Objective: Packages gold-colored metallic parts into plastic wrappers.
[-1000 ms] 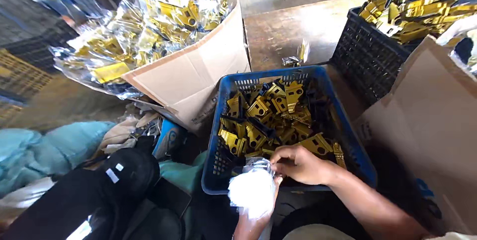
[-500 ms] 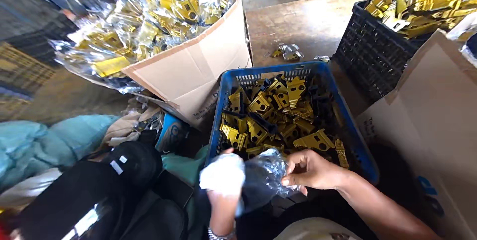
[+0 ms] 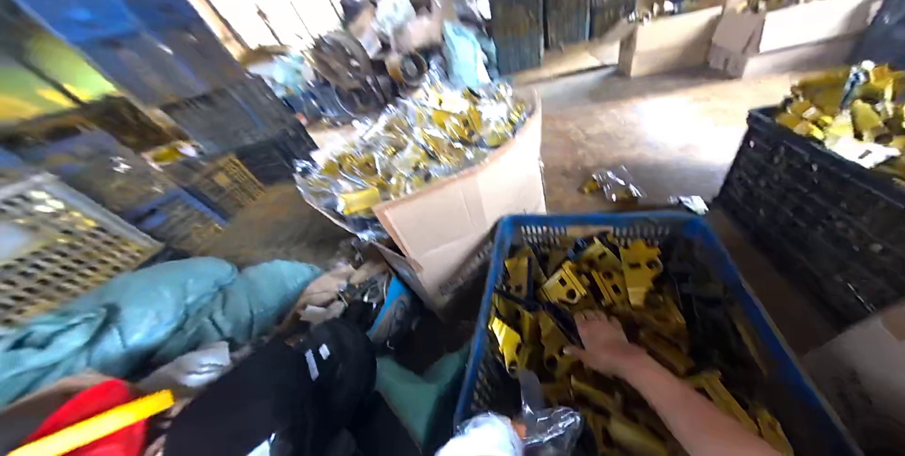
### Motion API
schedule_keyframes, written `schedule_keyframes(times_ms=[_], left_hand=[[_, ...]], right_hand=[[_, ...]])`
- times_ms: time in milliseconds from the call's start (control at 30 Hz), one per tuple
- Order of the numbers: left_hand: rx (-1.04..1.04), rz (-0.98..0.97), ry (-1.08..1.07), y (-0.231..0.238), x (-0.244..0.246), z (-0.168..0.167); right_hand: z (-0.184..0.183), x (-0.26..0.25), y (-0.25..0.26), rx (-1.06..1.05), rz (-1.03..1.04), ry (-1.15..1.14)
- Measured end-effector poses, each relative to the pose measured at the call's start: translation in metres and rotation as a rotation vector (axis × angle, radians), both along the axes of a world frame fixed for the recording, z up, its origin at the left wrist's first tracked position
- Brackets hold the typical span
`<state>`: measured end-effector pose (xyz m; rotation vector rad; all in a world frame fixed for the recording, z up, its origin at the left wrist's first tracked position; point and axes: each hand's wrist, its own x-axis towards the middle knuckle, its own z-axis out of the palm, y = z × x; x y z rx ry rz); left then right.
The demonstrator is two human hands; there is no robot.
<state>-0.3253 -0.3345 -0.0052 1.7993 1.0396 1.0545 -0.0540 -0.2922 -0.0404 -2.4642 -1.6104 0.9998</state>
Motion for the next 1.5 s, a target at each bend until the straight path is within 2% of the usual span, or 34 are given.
schedule_keyframes(times_ms=[100, 167, 233, 300, 367, 433, 500, 567, 600, 667, 733, 800, 867, 967, 1033, 1100, 1200, 1267, 1367, 1400, 1500], left_hand=[[0.176, 0.097, 0.008, 0.004, 0.008, 0.000], [0.199, 0.175, 0.110, 0.003, 0.010, 0.010], [0.180, 0.201, 0.184, 0.003, 0.017, 0.019], [0.052, 0.148, 0.029, 0.003, 0.026, 0.016], [-0.065, 0.115, -0.177, 0.000, 0.043, 0.011], [-0.180, 0.096, -0.329, -0.008, 0.064, 0.016], [-0.290, 0.102, -0.460, -0.016, 0.082, 0.022], [-0.353, 0.070, -0.629, -0.019, 0.091, 0.020], [-0.352, 0.041, -0.663, -0.020, 0.091, 0.020], [-0.353, 0.000, -0.673, -0.024, 0.088, 0.022], [-0.423, -0.001, -0.695, -0.029, 0.087, 0.029], [-0.479, 0.010, -0.753, -0.026, 0.086, 0.033], [-0.498, 0.031, -0.755, -0.024, 0.083, 0.038], [-0.540, 0.038, -0.729, -0.025, 0.078, 0.042], [-0.583, 0.035, -0.715, -0.027, 0.078, 0.043], [-0.632, 0.051, -0.764, -0.025, 0.080, 0.044], [-0.668, 0.096, -0.809, -0.017, 0.072, 0.047], [-0.632, 0.083, -0.790, -0.008, 0.064, 0.047], [-0.410, 0.044, -0.642, -0.010, 0.062, 0.039], [-0.344, 0.046, -0.601, -0.013, 0.063, 0.038], [-0.338, 0.123, -0.602, -0.012, 0.067, 0.041]], right_hand=[[-0.010, 0.003, 0.015, -0.035, 0.063, -0.114], [0.008, 0.008, 0.003, 0.134, -0.069, -0.004], [0.023, 0.008, -0.026, 0.536, -0.333, 0.261], [0.040, -0.003, -0.059, 0.883, -0.565, 0.709], [0.059, -0.019, -0.088, 0.964, -0.656, 1.170], [0.064, -0.030, -0.111, 0.910, -0.576, 1.407], [0.064, -0.040, -0.124, 0.934, -0.557, 1.338], [0.057, -0.041, -0.129, 1.074, -0.543, 1.253], [0.053, -0.036, -0.131, 1.125, -0.487, 1.282], [0.050, -0.029, -0.134, 1.070, -0.408, 1.460], [0.051, -0.035, -0.134, 0.963, -0.470, 1.557], [0.056, -0.046, -0.134, 0.995, -0.549, 1.550], [0.057, -0.053, -0.137, 1.062, -0.539, 1.542], [0.051, -0.053, -0.139, 1.032, -0.491, 1.681], [0.056, -0.062, -0.139, 1.103, -0.544, 1.586], [0.057, -0.072, -0.137, 1.255, -0.507, 1.293], [0.048, -0.066, -0.144, 1.317, -0.098, 0.847], [0.043, -0.057, -0.148, 1.315, 0.049, 0.724], [0.050, -0.048, -0.149, 1.382, -0.075, 0.494], [0.052, -0.047, -0.150, 1.379, -0.060, 0.430], [0.053, -0.046, -0.155, 1.308, 0.104, 0.375]])
